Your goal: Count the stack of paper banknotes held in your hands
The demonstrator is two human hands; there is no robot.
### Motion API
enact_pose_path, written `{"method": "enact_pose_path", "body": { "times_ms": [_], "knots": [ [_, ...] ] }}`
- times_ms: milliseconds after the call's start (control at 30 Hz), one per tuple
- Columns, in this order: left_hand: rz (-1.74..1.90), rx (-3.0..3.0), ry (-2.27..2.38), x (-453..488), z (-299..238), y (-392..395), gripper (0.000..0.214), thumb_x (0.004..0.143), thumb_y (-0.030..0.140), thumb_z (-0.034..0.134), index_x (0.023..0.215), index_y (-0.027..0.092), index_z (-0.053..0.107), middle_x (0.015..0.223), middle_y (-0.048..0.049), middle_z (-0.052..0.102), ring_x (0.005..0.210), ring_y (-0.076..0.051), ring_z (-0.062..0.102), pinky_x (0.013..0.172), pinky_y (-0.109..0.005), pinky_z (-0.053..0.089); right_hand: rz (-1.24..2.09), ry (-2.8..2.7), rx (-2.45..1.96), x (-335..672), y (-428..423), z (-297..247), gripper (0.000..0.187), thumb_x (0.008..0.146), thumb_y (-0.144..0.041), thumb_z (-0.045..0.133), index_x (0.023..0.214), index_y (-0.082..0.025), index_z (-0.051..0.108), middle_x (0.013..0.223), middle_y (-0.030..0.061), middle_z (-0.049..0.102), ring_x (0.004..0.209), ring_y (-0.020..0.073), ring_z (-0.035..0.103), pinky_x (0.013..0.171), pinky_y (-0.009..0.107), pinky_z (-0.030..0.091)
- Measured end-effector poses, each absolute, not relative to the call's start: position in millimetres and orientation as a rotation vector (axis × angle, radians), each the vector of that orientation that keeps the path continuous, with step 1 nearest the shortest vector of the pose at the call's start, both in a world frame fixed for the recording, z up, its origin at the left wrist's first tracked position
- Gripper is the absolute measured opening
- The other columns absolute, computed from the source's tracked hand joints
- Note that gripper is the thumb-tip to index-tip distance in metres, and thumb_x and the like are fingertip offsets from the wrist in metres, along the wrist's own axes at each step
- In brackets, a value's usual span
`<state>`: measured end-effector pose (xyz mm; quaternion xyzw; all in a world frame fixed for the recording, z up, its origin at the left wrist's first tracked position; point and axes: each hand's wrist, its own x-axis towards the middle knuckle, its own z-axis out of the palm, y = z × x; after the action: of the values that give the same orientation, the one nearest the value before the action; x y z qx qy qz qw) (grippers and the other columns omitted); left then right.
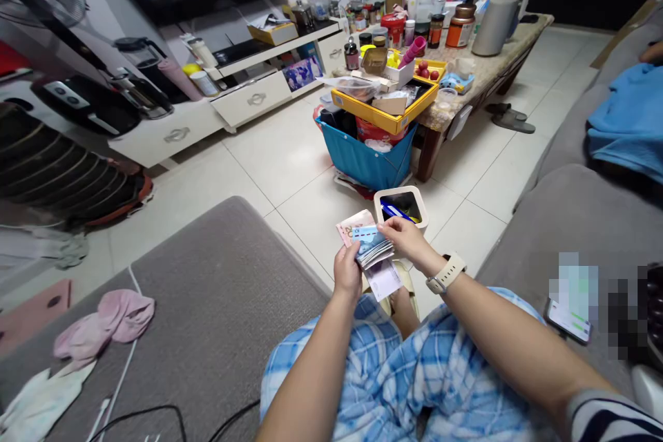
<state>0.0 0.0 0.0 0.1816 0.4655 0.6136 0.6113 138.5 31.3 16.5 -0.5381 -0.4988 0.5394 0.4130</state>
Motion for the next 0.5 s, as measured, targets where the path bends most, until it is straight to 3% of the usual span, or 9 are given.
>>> {"method": "enact_pose_path", "body": {
  "times_ms": [167,500],
  "knots": [
    [1.402,0.418,1.086,-2,-2,1,0.033,0.06,0.033,0.074,0.086,0.013,0.068,0.086,-0.0072,0.071,0.085,-0.023,0.066,0.083,-0.035,0.047,1.44,-1.244,-1.266,135,33,25,0.031,0.065,-0.042,0.068,0.065,-0.017,0.049,0.059,-0.0037,0.047,0.057,0.0109,0.043,0.056,0.025,0.034],
    [1.363,0.249,1.011,-2,-1,1,0.027,0.067,0.034,0.064,0.084,0.013,0.068,0.085,-0.007,0.071,0.09,-0.024,0.065,0.085,-0.036,0.047,1.471,-1.277,-1.166,139,24,36,0.022,0.068,-0.036,0.065,0.067,-0.016,0.056,0.066,-0.0011,0.055,0.062,0.0121,0.048,0.062,0.027,0.038]
  ]
}}
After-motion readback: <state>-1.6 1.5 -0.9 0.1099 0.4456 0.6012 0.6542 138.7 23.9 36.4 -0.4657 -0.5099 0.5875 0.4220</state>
